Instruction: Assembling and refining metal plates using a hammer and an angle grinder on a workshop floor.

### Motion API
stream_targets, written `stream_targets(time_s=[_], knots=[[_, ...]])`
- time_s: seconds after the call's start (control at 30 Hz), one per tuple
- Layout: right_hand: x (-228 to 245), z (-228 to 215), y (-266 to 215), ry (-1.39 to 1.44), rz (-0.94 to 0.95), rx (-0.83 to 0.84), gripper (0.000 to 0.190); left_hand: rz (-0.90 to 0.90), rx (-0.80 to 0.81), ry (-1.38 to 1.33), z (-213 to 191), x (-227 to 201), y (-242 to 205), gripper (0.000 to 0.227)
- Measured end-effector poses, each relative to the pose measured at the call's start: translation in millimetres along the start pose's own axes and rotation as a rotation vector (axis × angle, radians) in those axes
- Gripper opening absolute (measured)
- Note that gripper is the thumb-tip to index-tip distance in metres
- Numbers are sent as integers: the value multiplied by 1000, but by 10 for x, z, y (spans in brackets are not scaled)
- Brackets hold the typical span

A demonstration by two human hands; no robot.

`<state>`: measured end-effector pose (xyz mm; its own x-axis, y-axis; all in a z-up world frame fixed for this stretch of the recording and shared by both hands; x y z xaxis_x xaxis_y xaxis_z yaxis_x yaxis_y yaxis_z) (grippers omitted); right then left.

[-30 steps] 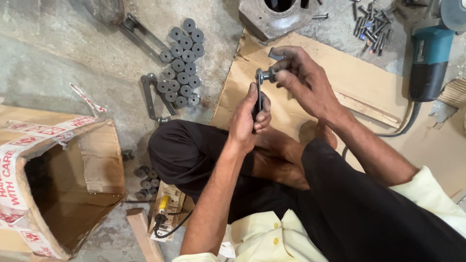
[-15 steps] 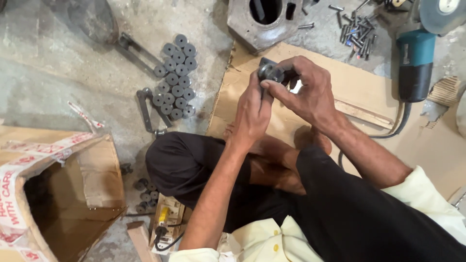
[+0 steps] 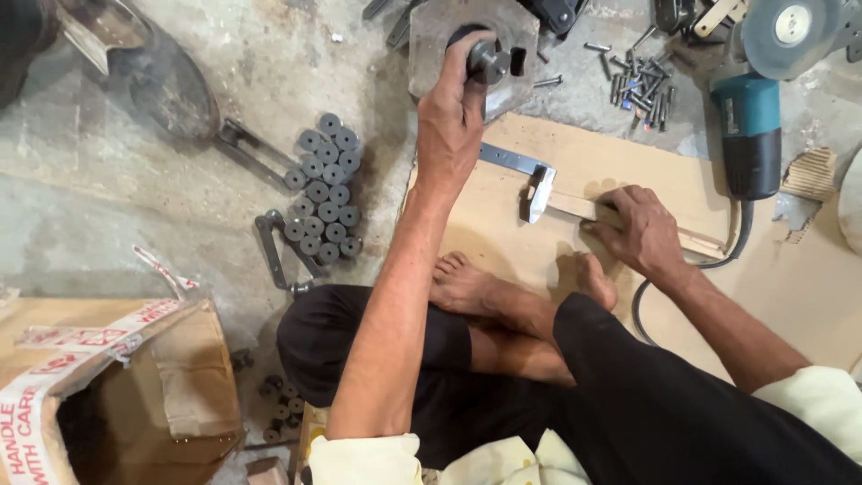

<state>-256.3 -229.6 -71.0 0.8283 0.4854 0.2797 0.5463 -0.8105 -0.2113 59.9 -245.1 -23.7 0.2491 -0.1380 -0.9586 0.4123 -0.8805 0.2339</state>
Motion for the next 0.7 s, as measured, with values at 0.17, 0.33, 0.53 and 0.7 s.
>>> stream_targets(time_s=[0.17, 0.33, 0.53, 0.7], knots=[[171, -174, 76, 278, 153, 126, 40, 0, -62, 13, 125, 327, 3, 36], [844, -906, 153, 734, 178, 69, 49, 92, -110, -3, 57, 104, -15, 40], [1464, -1754, 153, 568, -266, -374, 53, 4, -93, 22, 42, 152, -46, 51], [1432, -1458, 445, 599, 125, 40, 63, 117, -193, 1, -107, 19, -22, 57]])
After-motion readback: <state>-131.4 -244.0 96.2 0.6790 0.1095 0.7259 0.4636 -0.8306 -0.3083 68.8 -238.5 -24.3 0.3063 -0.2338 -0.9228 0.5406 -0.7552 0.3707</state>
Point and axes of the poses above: each hand's wrist, its own y-axis towards the middle knuckle, its own z-axis out of the palm, x = y × z, the point moved 8 cm from there along y, towards the middle knuckle, and after that the axes turned 3 degrees about -y, right-handed, at the moved point
